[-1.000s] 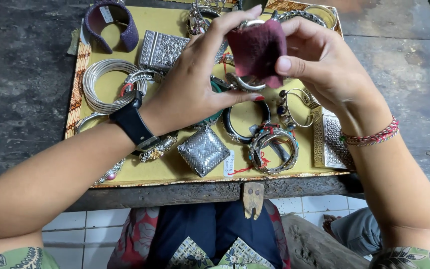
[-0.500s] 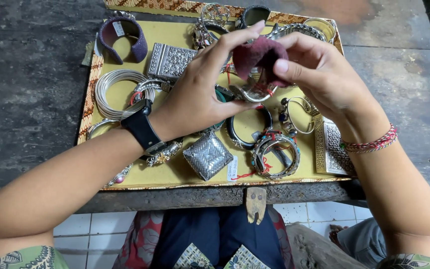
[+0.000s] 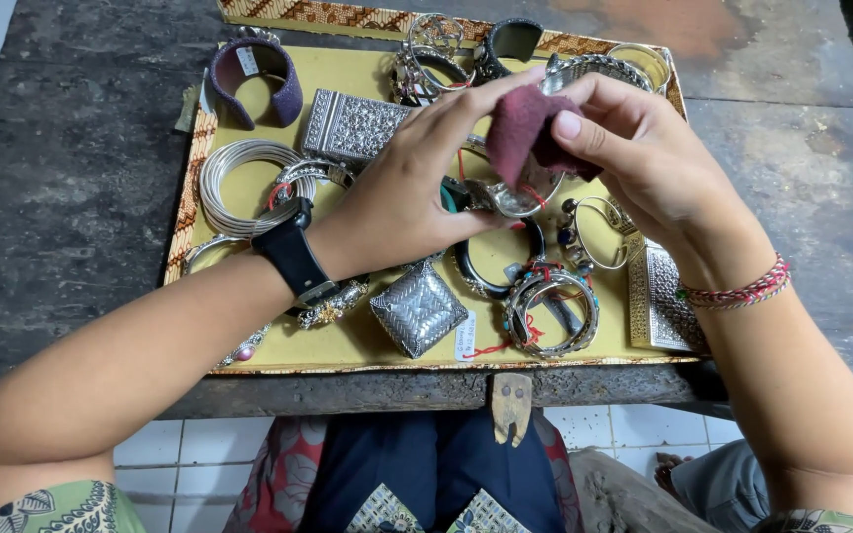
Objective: Cleaning and polishing a silver bracelet using a small cloth at a jewelry workshop bench.
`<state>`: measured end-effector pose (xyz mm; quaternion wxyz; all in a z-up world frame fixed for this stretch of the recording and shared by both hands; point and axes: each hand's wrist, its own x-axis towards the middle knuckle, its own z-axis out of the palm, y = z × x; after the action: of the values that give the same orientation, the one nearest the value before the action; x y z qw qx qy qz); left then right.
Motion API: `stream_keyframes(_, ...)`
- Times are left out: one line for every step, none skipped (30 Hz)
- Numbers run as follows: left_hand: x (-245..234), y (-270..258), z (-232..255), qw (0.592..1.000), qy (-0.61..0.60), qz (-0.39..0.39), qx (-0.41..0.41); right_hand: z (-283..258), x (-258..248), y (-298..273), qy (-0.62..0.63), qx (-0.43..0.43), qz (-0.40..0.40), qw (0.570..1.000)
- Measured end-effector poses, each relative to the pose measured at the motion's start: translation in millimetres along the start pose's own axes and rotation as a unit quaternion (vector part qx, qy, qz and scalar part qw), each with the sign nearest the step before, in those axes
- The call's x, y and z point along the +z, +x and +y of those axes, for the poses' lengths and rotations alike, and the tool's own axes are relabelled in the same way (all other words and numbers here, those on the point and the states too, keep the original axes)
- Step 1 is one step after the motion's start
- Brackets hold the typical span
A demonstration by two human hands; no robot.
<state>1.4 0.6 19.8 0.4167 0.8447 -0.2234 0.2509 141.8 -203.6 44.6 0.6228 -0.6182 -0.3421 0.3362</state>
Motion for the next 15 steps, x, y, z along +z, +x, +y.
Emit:
stream_keyframes(2.6, -1.2, -2.5, 1.000, 0.019, -0.019, 0.000, 3.7, -2.6, 0.7, -0.020, 0.002, 0.014, 1.000)
stream_keyframes(3.0, -1.8, -3.9, 1.000, 0.018, -0.019, 0.000, 2.0, -0.9, 0.1, -0.020, 0.003, 0.014, 1.000)
stream_keyframes(3.4, -2.3, -5.2, 0.999, 0.038, -0.029, 0.003, 0.3, 0.8, -0.7, -0.057, 0.001, 0.023, 0.998)
stream_keyframes(3.9, -2.9, -6.5, 0.998, 0.057, -0.039, 0.007, -1.4, 2.5, -1.4, -0.095, 0.000, 0.033, 0.995)
stream_keyframes(5.2, -2.6, -6.5, 0.998, 0.057, -0.039, 0.007, -0.8, 1.4, -1.5, -0.095, 0.000, 0.033, 0.995)
stream_keyframes(6.5, -2.3, -6.5, 0.999, 0.033, -0.018, -0.001, -0.3, 0.4, -1.6, -0.067, 0.004, 0.024, 0.997)
stream_keyframes(7.5, -2.2, -6.5, 1.000, 0.009, 0.004, -0.009, 0.2, -0.4, -1.6, -0.039, 0.008, 0.016, 0.999)
stream_keyframes(3.6, -0.2, -2.6, 1.000, 0.008, 0.003, -0.009, -1.9, -0.4, -1.6, -0.039, 0.008, 0.016, 0.999)
stream_keyframes(0.1, 1.3, 1.5, 1.000, -0.022, 0.009, -0.015, -3.8, -0.3, -1.9, -0.010, 0.002, -0.010, 1.000)
stream_keyframes(-3.6, 2.8, 5.7, 0.998, -0.052, 0.015, -0.021, -5.6, -0.1, -2.2, 0.019, -0.004, -0.035, 0.999)
stream_keyframes(-3.3, 2.6, 4.0, 0.998, -0.052, 0.015, -0.020, -7.2, 0.4, -2.6, 0.019, -0.004, -0.035, 0.999)
stream_keyframes(-3.0, 2.4, 2.4, 0.999, -0.034, 0.001, -0.010, -8.8, 1.0, -3.1, -0.002, -0.003, -0.025, 1.000)
stream_keyframes(-2.1, 1.4, 1.1, 1.000, -0.016, -0.012, 0.000, -9.9, 1.8, -4.2, -0.023, -0.001, -0.014, 1.000)
stream_keyframes(-0.1, 0.5, -0.7, 1.000, -0.017, -0.012, -0.001, -6.3, 1.2, -3.6, -0.023, 0.000, -0.014, 1.000)
stream_keyframes(1.5, 0.0, -2.7, 0.999, 0.013, -0.031, 0.005, -3.1, 0.6, -2.4, -0.048, -0.012, -0.005, 0.999)
